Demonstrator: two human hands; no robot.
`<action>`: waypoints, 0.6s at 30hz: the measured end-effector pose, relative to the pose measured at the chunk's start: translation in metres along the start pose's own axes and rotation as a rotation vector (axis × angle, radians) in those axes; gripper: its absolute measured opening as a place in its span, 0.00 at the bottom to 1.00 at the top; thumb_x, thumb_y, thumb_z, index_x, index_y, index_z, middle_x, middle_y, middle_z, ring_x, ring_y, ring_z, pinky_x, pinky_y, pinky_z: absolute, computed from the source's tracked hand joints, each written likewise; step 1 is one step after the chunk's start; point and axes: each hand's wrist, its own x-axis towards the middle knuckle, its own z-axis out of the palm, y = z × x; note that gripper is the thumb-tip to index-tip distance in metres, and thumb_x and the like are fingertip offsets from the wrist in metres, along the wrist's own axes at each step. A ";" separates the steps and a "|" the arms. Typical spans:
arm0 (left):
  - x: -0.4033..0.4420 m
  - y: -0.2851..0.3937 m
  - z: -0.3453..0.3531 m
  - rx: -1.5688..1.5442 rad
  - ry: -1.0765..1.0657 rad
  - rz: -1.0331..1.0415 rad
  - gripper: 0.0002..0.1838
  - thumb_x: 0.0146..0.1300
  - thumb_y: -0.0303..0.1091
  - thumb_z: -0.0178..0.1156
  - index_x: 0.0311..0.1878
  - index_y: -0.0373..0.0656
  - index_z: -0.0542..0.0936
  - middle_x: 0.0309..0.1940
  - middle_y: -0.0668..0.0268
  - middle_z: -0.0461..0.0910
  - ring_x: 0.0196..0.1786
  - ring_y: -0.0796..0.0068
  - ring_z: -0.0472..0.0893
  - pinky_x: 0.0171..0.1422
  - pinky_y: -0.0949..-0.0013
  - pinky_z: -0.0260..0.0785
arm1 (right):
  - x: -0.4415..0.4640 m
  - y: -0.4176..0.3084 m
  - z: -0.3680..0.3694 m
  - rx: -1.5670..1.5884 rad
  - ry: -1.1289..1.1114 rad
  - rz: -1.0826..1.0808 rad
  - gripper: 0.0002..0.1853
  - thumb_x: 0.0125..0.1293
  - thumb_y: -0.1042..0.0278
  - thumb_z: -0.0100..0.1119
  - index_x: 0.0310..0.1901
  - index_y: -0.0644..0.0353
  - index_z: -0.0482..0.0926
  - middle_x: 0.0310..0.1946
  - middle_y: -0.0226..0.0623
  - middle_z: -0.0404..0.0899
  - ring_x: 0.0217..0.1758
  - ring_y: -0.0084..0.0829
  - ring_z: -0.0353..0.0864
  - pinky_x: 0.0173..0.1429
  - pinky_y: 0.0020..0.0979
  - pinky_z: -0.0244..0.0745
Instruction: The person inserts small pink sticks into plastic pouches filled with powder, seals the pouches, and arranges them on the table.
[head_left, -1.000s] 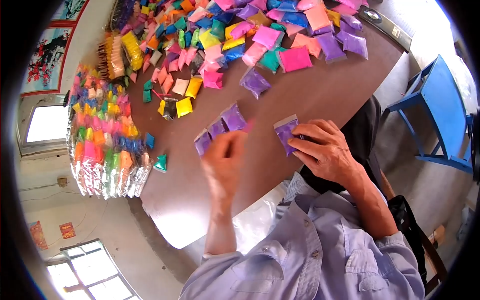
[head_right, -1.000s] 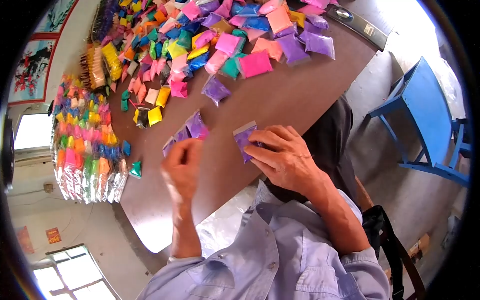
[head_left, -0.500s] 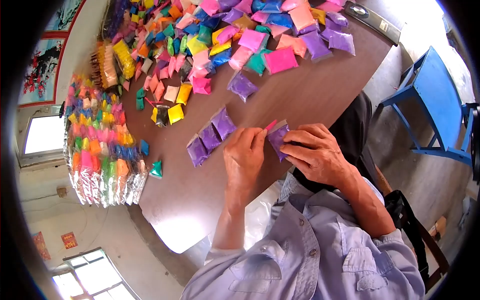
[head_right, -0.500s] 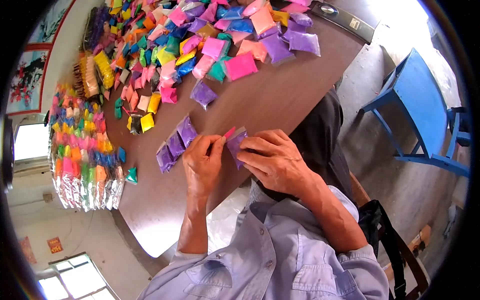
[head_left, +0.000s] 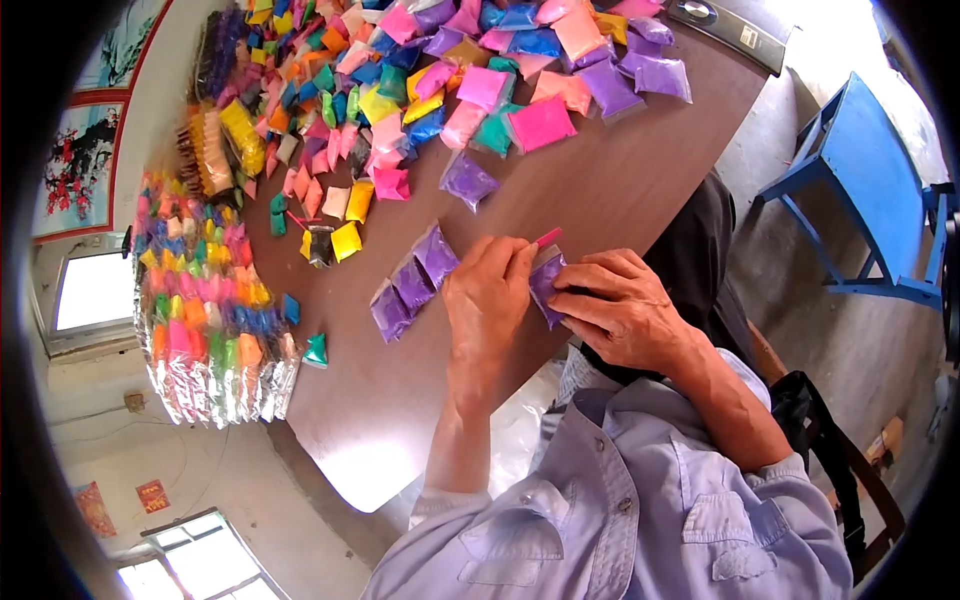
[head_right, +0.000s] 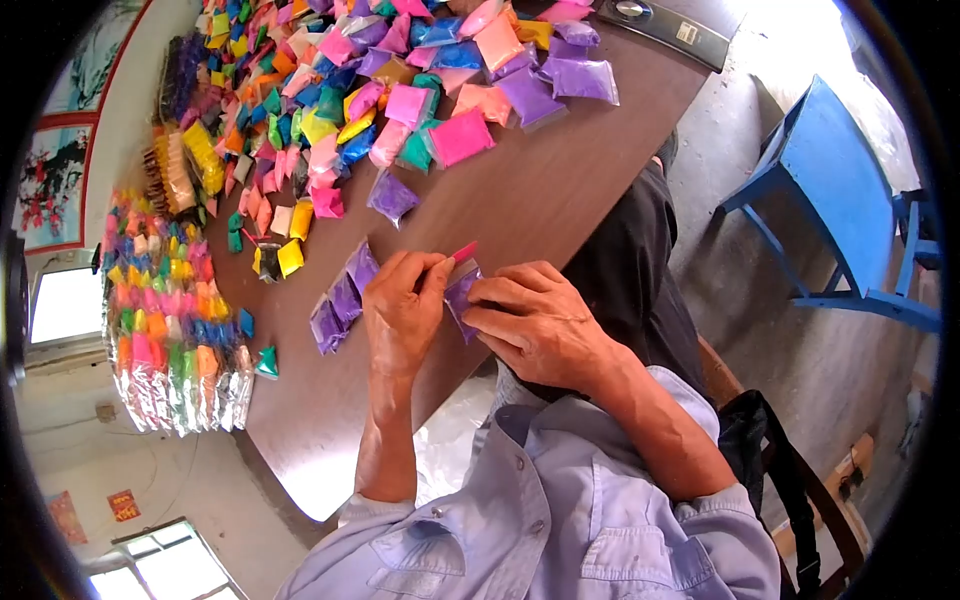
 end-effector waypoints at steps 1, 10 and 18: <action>-0.001 0.001 -0.001 -0.026 0.020 0.009 0.03 0.67 0.26 0.71 0.41 0.36 0.88 0.31 0.60 0.84 0.31 0.68 0.82 0.36 0.66 0.72 | -0.001 -0.001 0.000 0.001 -0.001 0.007 0.13 0.56 0.73 0.74 0.44 0.52 0.87 0.51 0.29 0.84 0.53 0.36 0.83 0.59 0.39 0.76; -0.042 -0.001 -0.012 -0.021 0.049 -0.101 0.05 0.67 0.26 0.73 0.40 0.36 0.87 0.30 0.61 0.84 0.30 0.73 0.80 0.36 0.68 0.72 | 0.000 -0.003 -0.006 0.020 -0.020 0.014 0.13 0.54 0.74 0.75 0.43 0.53 0.88 0.51 0.29 0.85 0.53 0.37 0.84 0.59 0.40 0.77; -0.036 -0.006 -0.011 0.026 0.095 -0.057 0.05 0.67 0.26 0.73 0.39 0.36 0.87 0.30 0.60 0.83 0.29 0.68 0.80 0.36 0.66 0.72 | -0.001 -0.004 -0.005 0.003 -0.010 0.009 0.12 0.57 0.73 0.73 0.43 0.53 0.86 0.50 0.29 0.84 0.53 0.37 0.83 0.60 0.39 0.76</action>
